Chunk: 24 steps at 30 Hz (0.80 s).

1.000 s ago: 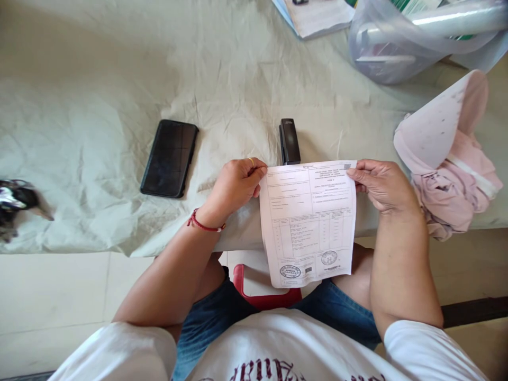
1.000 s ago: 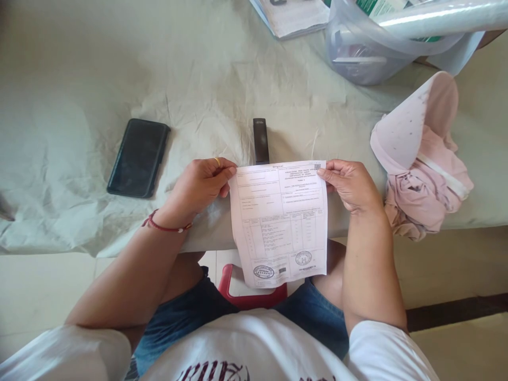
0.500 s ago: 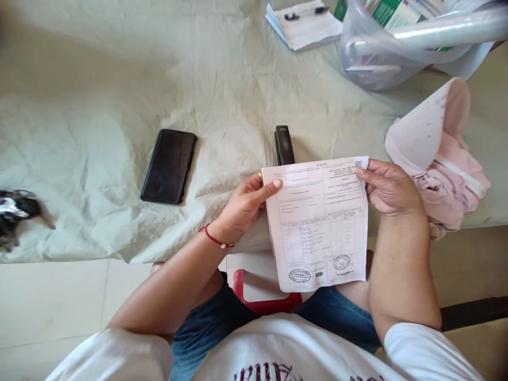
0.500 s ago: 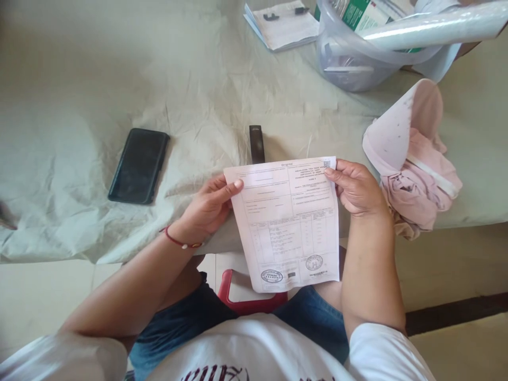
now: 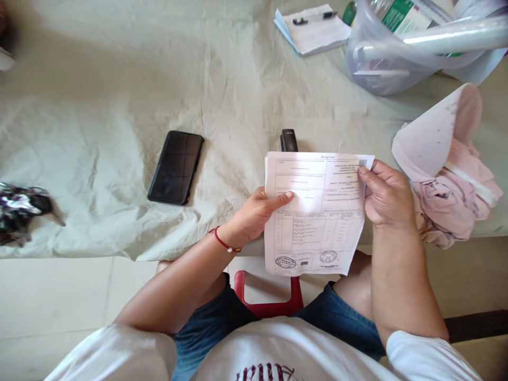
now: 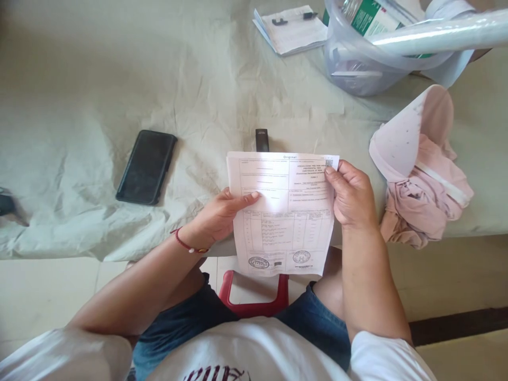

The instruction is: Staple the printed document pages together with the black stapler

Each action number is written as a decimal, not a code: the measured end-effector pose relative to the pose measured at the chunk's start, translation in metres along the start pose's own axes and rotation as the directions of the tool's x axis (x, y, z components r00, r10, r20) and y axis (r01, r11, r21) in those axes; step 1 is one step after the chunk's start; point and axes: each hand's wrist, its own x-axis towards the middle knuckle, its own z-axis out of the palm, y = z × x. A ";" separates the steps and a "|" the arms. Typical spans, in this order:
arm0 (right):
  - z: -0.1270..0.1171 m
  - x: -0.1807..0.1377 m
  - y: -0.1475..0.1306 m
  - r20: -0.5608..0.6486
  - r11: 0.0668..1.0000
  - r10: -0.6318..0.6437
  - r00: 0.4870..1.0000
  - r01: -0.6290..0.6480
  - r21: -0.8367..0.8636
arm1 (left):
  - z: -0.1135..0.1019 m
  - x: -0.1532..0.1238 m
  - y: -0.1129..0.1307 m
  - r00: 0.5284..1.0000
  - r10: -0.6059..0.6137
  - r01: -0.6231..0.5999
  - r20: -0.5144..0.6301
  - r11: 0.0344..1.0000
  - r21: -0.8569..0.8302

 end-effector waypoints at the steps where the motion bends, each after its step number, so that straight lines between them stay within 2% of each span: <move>1: -0.003 -0.001 -0.002 0.026 1.000 0.012 1.000 -0.012 0.013 | 0.000 0.000 0.001 1.000 -0.012 0.012 -0.001 1.000 -0.004; 6: -0.011 -0.002 -0.005 0.100 0.995 0.086 0.991 -0.091 0.048 | -0.001 0.001 0.002 0.999 -0.047 0.047 0.017 0.998 -0.038; 8: -0.010 -0.001 -0.001 0.169 0.991 0.134 0.976 -0.137 0.005 | -0.002 0.002 0.001 0.998 -0.063 0.064 0.013 0.996 -0.061; 10: -0.007 0.001 0.003 0.186 0.992 0.125 0.975 -0.116 -0.058 | -0.003 0.003 -0.001 0.997 -0.073 0.075 0.018 0.994 -0.085; 11: -0.007 0.002 0.005 0.154 0.993 0.085 0.984 -0.071 -0.097 | -0.003 0.004 -0.003 0.996 -0.080 0.082 0.026 0.992 -0.097; 13: -0.007 0.006 0.006 0.008 0.974 -0.073 0.997 0.073 -0.217 | -0.002 0.003 -0.006 0.993 -0.107 0.112 0.047 0.986 -0.122; 15: -0.006 0.006 -0.001 -0.123 0.895 -0.287 0.950 0.220 -0.389 | 0.001 0.000 -0.011 0.985 -0.158 0.168 0.075 0.975 -0.146; 16: -0.004 0.004 -0.007 -0.143 0.833 -0.385 0.912 0.276 -0.479 | 0.003 -0.002 -0.013 0.978 -0.189 0.202 0.093 0.968 -0.152; 20: 0.022 -0.009 -0.035 0.149 0.558 -0.505 0.850 0.453 -0.695 | 0.010 -0.006 -0.022 0.954 -0.265 0.285 0.143 0.948 -0.141; 22: 0.039 -0.014 -0.041 0.295 0.476 -0.457 0.839 0.511 -0.716 | 0.013 -0.005 -0.024 0.952 -0.276 0.294 0.134 0.944 -0.148; 24: 0.053 -0.018 -0.039 0.383 0.430 -0.396 0.835 0.537 -0.726 | 0.015 -0.003 -0.026 0.953 -0.281 0.297 0.112 0.940 -0.167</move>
